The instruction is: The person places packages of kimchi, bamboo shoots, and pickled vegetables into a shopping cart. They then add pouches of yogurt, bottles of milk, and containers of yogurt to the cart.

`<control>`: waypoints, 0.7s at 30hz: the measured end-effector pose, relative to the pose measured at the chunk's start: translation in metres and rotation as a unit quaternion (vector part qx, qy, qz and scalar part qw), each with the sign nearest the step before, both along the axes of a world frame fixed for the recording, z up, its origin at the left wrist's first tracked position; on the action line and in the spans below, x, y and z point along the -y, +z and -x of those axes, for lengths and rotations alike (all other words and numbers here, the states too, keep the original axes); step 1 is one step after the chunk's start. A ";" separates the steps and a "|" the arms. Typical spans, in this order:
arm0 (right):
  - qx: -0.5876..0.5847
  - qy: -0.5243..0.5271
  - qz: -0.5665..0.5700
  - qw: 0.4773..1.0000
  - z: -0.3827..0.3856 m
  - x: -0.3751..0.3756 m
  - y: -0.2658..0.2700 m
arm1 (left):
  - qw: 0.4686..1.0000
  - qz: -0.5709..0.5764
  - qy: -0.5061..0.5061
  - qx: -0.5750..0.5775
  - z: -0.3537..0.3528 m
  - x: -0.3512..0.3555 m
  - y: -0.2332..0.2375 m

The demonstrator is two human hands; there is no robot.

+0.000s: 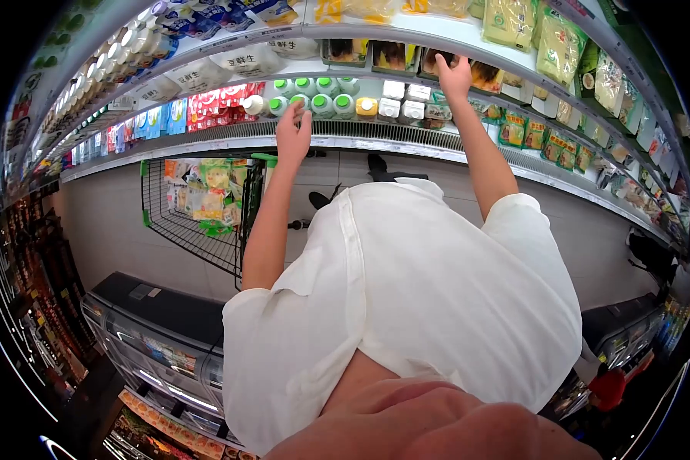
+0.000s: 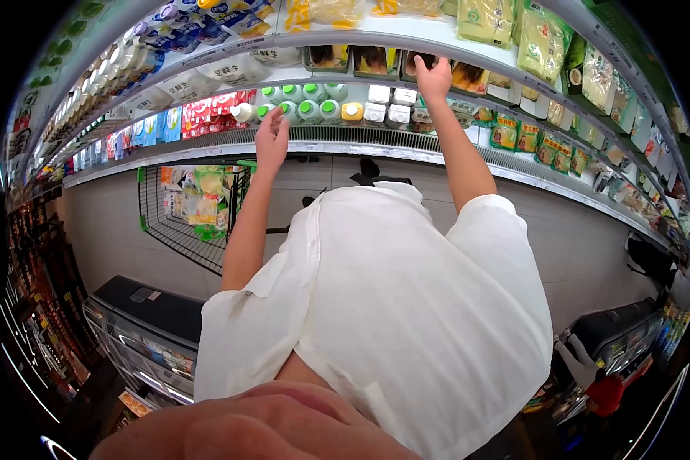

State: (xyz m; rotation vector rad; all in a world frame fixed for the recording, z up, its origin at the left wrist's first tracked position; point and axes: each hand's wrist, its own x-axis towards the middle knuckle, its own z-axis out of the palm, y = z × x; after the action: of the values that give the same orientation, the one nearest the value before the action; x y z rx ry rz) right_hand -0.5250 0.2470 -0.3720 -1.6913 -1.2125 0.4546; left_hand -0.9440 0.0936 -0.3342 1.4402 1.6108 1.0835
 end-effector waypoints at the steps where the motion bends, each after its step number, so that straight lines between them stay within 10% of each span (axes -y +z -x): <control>1: -0.003 0.025 0.067 0.997 -0.005 -0.010 0.020 | 1.000 -0.019 -0.012 -0.001 -0.012 -0.025 -0.004; 3: -0.007 0.052 0.134 0.990 -0.005 -0.023 0.032 | 0.999 -0.034 -0.013 0.025 -0.036 -0.073 -0.013; 5: 0.236 0.018 -0.016 0.972 0.000 -0.047 0.020 | 0.998 -0.030 0.000 0.053 -0.057 -0.117 -0.018; 21: 0.201 0.005 0.021 0.979 -0.014 -0.046 -0.002 | 0.926 -0.120 -0.031 -0.357 -0.088 -0.257 -0.060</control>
State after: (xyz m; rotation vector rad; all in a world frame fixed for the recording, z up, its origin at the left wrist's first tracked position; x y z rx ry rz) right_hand -0.5107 0.2933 -0.3741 -1.8712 -1.5082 0.1465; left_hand -0.8559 0.3506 -0.3946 2.2120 1.9334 0.7695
